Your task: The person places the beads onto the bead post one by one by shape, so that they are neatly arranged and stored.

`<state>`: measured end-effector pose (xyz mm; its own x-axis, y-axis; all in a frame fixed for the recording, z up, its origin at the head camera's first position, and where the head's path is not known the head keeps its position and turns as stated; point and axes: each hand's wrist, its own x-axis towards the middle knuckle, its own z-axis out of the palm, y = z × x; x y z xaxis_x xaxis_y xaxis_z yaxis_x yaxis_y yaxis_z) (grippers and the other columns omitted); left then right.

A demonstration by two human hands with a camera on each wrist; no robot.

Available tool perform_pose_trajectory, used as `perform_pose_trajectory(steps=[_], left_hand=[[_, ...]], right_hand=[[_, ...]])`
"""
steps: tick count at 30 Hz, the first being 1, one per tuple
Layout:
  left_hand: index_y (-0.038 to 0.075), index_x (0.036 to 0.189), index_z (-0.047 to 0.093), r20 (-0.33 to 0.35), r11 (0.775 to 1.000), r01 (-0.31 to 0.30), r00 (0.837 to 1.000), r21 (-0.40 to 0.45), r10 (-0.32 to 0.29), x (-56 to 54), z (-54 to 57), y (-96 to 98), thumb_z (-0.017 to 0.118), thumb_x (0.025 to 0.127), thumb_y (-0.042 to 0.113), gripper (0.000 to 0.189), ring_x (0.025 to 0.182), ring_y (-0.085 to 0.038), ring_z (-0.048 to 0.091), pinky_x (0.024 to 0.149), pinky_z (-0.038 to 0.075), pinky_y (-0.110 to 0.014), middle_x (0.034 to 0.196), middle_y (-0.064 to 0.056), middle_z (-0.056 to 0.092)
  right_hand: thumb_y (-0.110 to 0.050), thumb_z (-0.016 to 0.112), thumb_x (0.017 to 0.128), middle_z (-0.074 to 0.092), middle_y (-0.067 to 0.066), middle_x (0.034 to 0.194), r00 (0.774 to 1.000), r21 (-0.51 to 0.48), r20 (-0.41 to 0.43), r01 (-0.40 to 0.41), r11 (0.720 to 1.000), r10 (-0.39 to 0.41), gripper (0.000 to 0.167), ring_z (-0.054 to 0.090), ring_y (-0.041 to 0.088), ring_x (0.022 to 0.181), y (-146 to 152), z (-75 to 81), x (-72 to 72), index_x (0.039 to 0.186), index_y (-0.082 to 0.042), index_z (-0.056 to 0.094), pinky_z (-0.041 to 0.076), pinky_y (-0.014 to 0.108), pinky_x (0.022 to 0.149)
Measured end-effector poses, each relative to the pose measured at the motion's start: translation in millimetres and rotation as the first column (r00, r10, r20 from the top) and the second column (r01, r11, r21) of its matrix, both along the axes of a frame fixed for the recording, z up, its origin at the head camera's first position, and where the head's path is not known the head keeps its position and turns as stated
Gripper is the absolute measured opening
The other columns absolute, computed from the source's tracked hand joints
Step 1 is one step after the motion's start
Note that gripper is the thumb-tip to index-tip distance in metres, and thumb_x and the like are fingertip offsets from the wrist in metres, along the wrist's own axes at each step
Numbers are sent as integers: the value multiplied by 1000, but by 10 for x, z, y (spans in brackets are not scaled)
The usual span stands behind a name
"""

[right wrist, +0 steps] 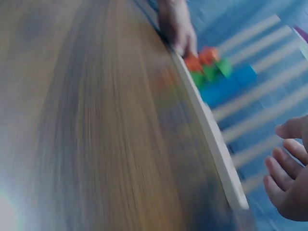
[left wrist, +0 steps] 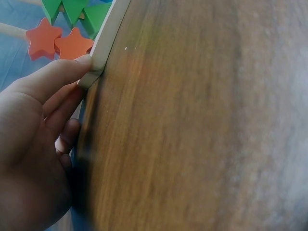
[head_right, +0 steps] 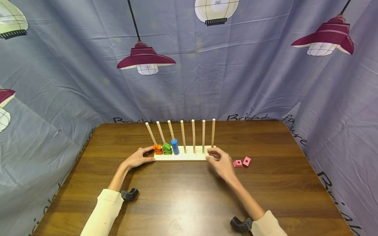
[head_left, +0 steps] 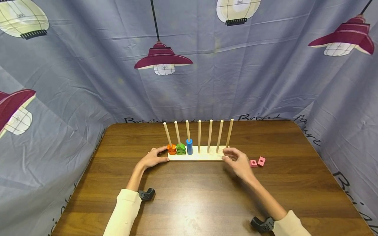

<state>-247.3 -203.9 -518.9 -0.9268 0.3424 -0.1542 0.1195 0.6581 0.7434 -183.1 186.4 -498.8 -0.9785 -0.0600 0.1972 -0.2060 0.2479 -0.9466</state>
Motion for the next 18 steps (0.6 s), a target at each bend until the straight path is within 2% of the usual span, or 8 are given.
perform_pose_trajectory(steps=[2,4,7,9,13,18], left_hand=[[10,149,48,8,1000,-5,1000,-4,5,3,-2,2,75,88,33,71,116,-29,44,100,33,-53,136,-18,52],[11,150,48,15,1000,-11,1000,-3,11,7,1,5,76,88,32,71,117,-29,43,101,33,-52,136,-17,52],[10,149,48,18,1000,-19,1000,2,19,15,13,3,76,88,31,71,116,-29,43,101,33,-53,135,-18,52],[9,149,48,19,1000,-22,1000,6,22,19,23,2,76,88,31,71,116,-30,43,101,33,-54,134,-18,52],[9,150,47,19,1000,-14,1000,4,14,20,21,4,75,89,32,71,116,-29,43,100,33,-54,133,-18,52],[9,150,47,23,1000,-7,1000,9,7,10,12,10,75,89,32,71,115,-29,43,100,33,-53,133,-18,52]], right_hand=[[-2,71,91,65,29,115,998,59,-13,68,996,-68,31,64,36,106,236,8,60,119,11,63,48,17,86],[-6,71,93,65,29,115,990,115,-16,143,983,-142,32,66,23,103,464,6,114,120,9,63,47,13,83],[-16,72,94,68,24,113,967,222,-8,248,943,-253,35,63,0,93,766,-25,176,121,4,65,46,10,77],[-21,72,94,70,20,110,951,280,8,294,914,-309,36,58,-8,87,923,-50,216,121,1,66,45,10,74],[-29,73,93,71,13,105,920,378,29,352,856,-392,37,56,-8,80,1133,-101,291,119,-2,68,44,15,68],[-33,72,92,71,11,103,898,430,50,376,821,-437,39,54,-9,76,1243,-154,301,117,-3,67,44,20,67]])
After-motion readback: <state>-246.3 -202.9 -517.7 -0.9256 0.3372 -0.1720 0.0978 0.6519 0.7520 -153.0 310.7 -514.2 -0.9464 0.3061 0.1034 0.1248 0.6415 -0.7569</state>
